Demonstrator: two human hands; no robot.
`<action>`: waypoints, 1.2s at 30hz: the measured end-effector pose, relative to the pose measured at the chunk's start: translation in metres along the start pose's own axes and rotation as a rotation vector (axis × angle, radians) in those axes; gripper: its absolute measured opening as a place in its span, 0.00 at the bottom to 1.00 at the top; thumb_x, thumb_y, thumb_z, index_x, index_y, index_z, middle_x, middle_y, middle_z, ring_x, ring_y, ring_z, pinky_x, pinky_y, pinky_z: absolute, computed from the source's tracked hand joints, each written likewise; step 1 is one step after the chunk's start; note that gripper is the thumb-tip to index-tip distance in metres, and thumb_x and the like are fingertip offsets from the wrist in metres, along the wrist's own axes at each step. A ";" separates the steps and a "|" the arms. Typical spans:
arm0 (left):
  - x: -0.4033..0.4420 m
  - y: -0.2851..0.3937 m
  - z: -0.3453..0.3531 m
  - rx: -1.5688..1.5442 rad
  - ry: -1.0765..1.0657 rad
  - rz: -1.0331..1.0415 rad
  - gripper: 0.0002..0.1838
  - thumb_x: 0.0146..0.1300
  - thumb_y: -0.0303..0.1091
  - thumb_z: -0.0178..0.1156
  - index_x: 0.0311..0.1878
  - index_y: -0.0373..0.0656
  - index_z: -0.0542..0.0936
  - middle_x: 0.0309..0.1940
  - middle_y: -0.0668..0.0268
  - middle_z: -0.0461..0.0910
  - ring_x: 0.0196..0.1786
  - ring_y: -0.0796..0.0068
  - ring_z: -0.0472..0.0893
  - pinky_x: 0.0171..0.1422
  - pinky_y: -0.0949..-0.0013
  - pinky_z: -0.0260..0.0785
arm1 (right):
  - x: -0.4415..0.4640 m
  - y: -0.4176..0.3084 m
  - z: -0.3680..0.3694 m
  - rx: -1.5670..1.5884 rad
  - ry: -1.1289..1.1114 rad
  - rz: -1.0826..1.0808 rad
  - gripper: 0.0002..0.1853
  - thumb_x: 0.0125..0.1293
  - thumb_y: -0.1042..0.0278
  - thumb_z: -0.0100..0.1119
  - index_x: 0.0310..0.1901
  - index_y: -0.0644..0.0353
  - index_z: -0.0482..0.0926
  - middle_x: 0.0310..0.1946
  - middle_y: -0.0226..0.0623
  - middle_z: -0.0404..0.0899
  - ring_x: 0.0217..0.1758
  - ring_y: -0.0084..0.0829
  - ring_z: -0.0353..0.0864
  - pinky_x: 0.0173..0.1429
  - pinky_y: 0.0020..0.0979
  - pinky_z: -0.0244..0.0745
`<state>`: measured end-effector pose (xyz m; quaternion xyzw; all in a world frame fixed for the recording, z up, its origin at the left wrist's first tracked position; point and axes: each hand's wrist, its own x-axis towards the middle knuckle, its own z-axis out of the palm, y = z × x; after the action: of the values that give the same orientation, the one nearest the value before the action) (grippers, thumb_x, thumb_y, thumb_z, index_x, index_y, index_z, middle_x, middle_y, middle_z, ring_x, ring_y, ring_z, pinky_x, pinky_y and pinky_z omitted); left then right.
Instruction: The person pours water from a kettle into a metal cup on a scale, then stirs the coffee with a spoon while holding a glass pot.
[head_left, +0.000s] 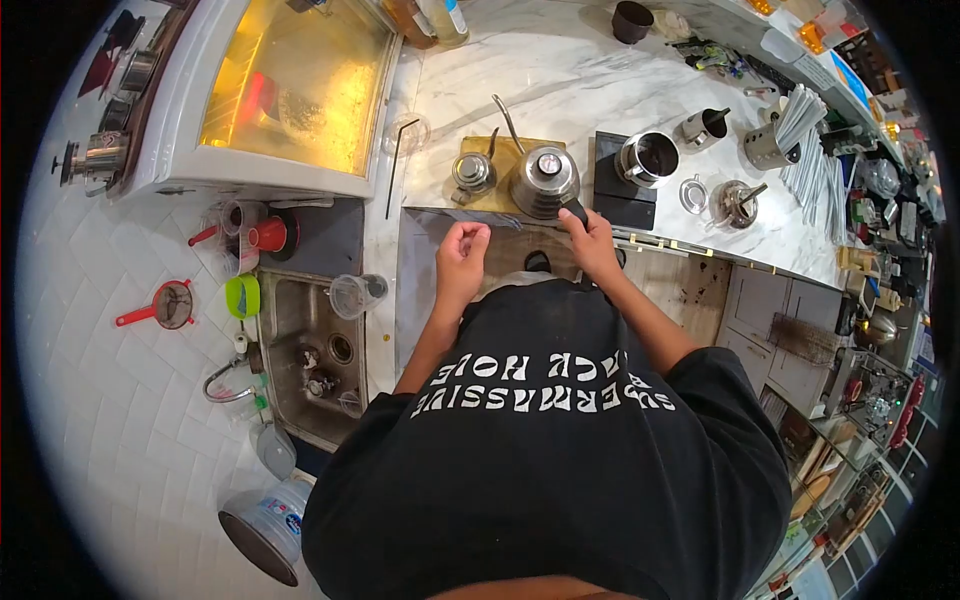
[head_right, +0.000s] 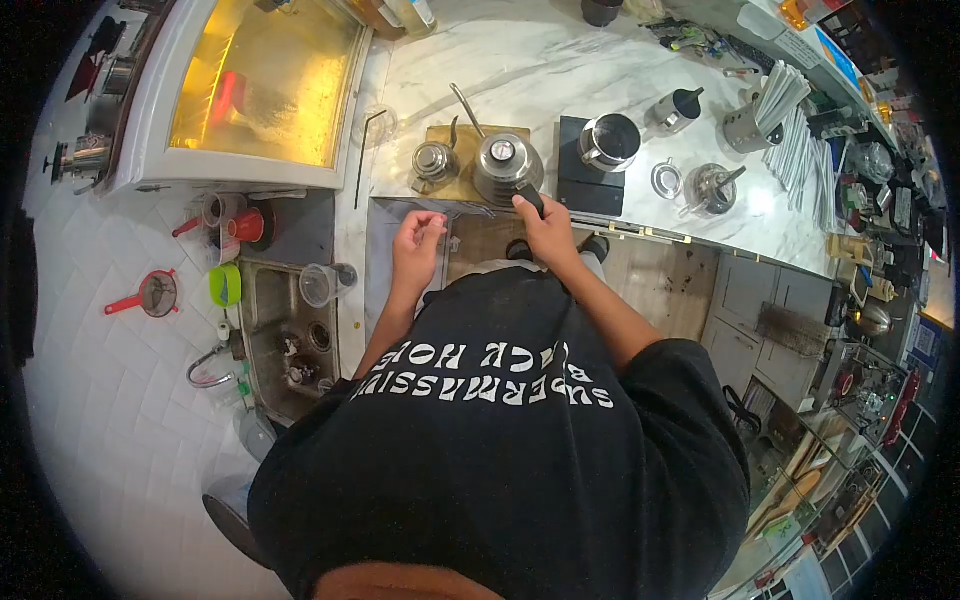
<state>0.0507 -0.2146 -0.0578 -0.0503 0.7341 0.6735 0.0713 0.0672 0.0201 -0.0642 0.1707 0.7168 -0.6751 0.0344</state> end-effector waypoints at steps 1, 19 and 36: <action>0.000 0.000 0.001 0.000 -0.003 -0.003 0.08 0.73 0.32 0.63 0.45 0.37 0.81 0.35 0.72 0.82 0.37 0.87 0.78 0.43 0.79 0.70 | -0.003 0.000 -0.003 0.000 0.003 0.003 0.19 0.74 0.57 0.63 0.30 0.63 0.75 0.24 0.19 0.67 0.30 0.16 0.62 0.34 0.26 0.61; 0.006 -0.005 0.020 0.019 -0.107 -0.040 0.09 0.74 0.32 0.63 0.48 0.37 0.81 0.38 0.71 0.83 0.41 0.86 0.79 0.48 0.78 0.73 | -0.075 -0.029 -0.065 0.033 -0.051 0.032 0.13 0.73 0.62 0.61 0.35 0.64 0.80 0.26 0.20 0.72 0.32 0.16 0.67 0.37 0.26 0.66; 0.017 -0.015 0.068 0.223 -0.251 -0.036 0.10 0.72 0.35 0.64 0.47 0.37 0.82 0.36 0.68 0.85 0.40 0.81 0.82 0.47 0.73 0.75 | -0.161 -0.104 -0.156 -0.020 0.201 -0.144 0.17 0.67 0.66 0.65 0.24 0.58 0.70 0.22 0.19 0.65 0.26 0.15 0.60 0.30 0.26 0.55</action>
<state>0.0395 -0.1477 -0.0810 0.0293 0.7885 0.5874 0.1798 0.2166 0.1383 0.0934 0.1853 0.7336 -0.6483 -0.0844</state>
